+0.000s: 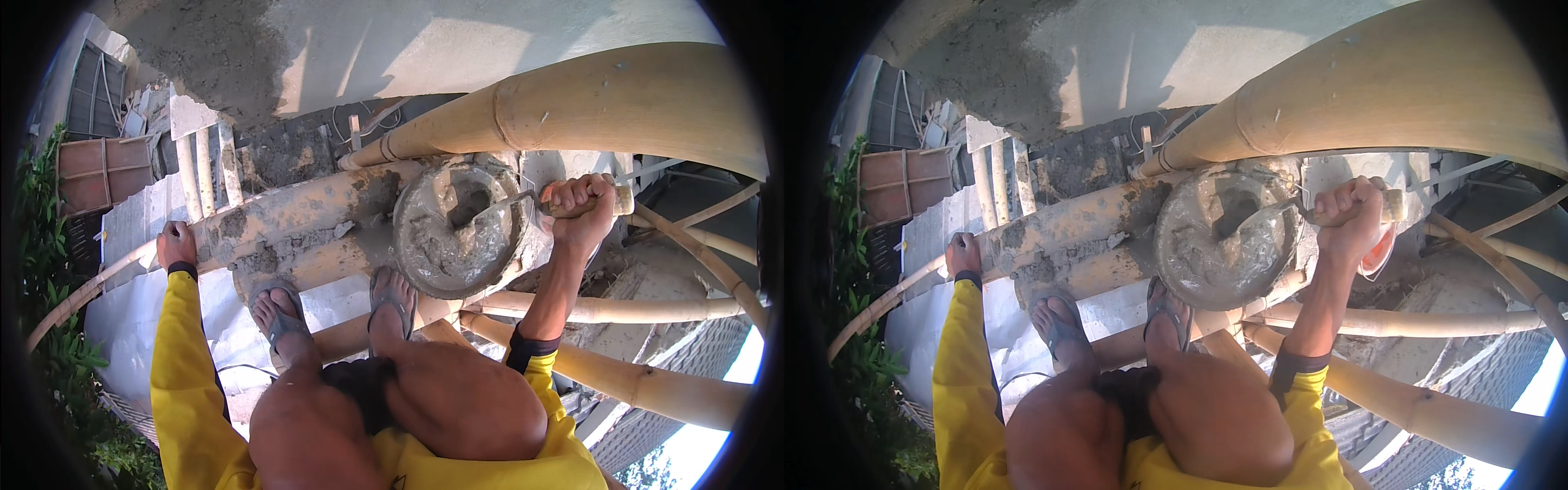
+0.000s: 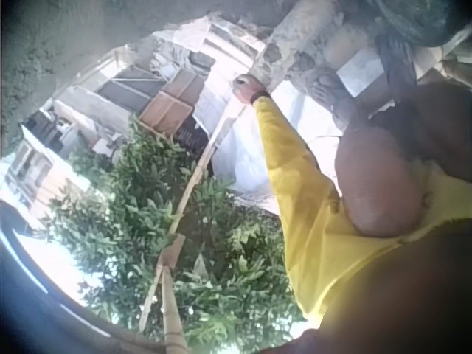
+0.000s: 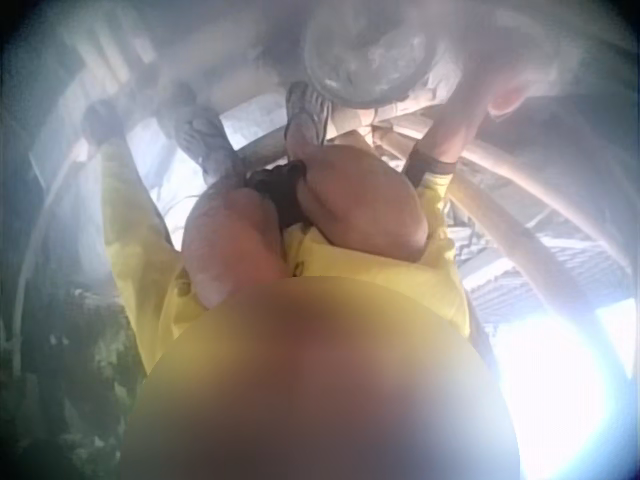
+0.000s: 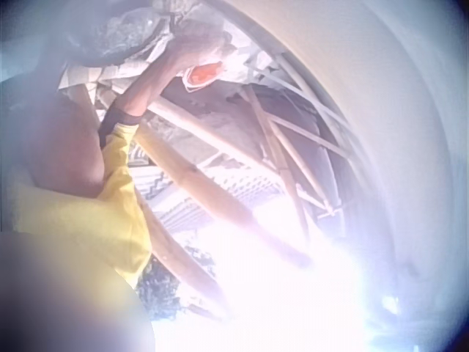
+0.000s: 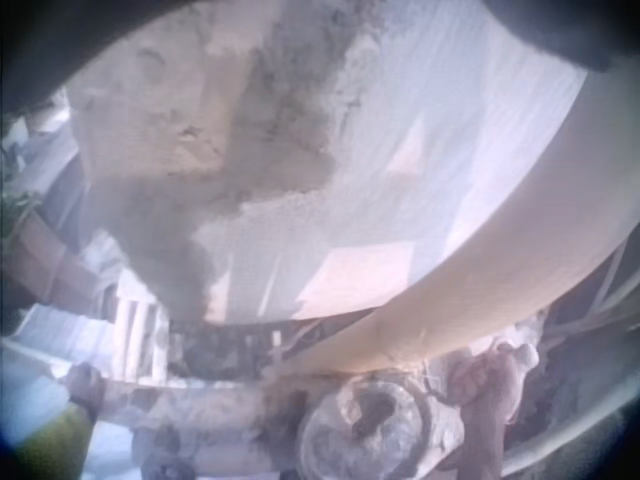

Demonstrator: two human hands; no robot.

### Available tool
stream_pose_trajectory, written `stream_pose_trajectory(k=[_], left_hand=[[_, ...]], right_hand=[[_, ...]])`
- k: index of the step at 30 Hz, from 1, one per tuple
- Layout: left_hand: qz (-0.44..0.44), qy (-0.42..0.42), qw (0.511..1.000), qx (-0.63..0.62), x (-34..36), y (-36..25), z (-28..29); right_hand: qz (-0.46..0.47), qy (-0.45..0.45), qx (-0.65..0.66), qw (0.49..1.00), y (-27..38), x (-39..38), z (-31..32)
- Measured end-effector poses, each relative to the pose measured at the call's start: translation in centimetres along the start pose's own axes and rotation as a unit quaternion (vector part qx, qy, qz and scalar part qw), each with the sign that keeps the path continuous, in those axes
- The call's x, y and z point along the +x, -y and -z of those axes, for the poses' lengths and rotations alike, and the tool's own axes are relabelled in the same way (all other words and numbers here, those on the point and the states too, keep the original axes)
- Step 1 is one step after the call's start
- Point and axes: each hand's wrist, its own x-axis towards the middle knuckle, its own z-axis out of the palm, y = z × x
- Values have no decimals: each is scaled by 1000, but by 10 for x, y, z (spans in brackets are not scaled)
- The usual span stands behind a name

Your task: The person scoops wet cement from a bucket with a trowel and applies it to a vertical wall surface, smoothing the layer repeatedly. The person stands on bamboo scaffolding and works on a section of the wall, occasionally repositioning the trowel and bucket.

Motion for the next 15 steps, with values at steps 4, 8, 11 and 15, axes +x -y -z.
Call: stream_pose_trajectory(k=[4,8,11,15], left_hand=[[-19,2,1000,-3,5,4,-6],[-9,7,999,-38,6,7,-6],[-21,-24,999,-10,1,2,-3],[-14,-50,999,-13,-10,-12,5]], right_hand=[[-50,-36,42,997,-32,-11,-23],[-30,123,31,991,-40,-37,-6],[-37,98,-18,994,11,-5,29],[113,41,7,993,27,17,37]])
